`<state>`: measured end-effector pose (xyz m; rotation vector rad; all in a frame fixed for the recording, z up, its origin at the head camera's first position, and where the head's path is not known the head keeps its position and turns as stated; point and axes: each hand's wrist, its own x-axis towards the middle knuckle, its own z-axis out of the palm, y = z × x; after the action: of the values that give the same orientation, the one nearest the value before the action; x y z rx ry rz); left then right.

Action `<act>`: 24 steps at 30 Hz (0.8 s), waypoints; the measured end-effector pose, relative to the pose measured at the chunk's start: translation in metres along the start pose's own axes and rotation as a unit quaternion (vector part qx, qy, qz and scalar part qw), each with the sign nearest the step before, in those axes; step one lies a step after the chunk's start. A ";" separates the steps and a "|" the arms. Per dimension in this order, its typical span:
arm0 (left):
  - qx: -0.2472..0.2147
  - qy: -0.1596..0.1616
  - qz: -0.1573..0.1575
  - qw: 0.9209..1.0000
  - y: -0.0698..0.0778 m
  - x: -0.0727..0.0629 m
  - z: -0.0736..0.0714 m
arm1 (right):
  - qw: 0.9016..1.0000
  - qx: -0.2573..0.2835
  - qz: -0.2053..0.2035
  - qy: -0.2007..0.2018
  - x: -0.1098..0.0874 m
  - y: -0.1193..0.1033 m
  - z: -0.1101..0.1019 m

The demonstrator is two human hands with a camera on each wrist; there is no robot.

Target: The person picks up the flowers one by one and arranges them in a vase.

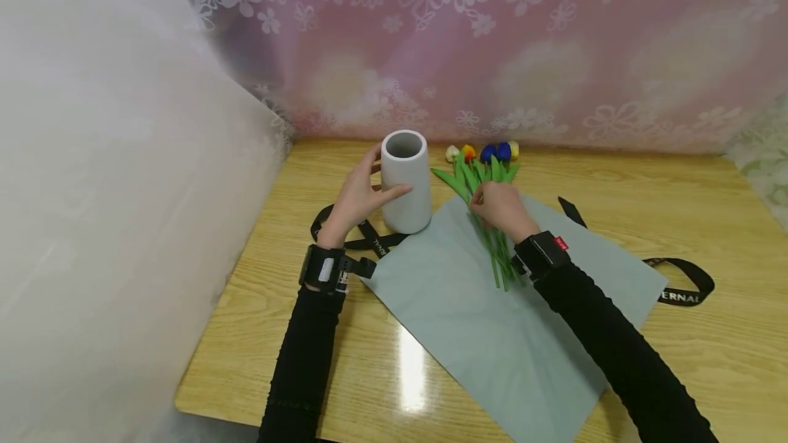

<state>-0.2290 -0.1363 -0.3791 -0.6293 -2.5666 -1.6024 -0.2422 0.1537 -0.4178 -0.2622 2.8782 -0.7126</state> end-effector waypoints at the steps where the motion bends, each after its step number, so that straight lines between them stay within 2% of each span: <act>1: -0.001 -0.001 -0.001 1.000 0.000 0.000 0.000 | 1.000 -0.011 -0.001 -0.001 0.003 0.000 0.003; 7: -0.002 -0.004 -0.006 1.000 0.001 -0.001 0.000 | 0.999 -0.031 0.010 -0.024 0.014 -0.004 0.009; 13: 0.000 -0.005 -0.007 1.000 0.001 0.000 0.000 | 0.998 -0.007 0.022 -0.058 0.019 -0.003 0.006; 18: -0.002 -0.007 -0.018 1.000 0.001 -0.001 -0.002 | 0.996 0.041 0.041 -0.064 0.017 0.001 0.004; 24: -0.001 -0.005 -0.012 1.000 0.000 -0.001 -0.001 | 0.990 0.120 0.045 -0.064 0.006 0.007 0.002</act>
<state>-0.2280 -0.1378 -0.3783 -0.6110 -2.5893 -1.6137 -0.2490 0.1578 -0.4241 -0.1404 2.6329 -0.9756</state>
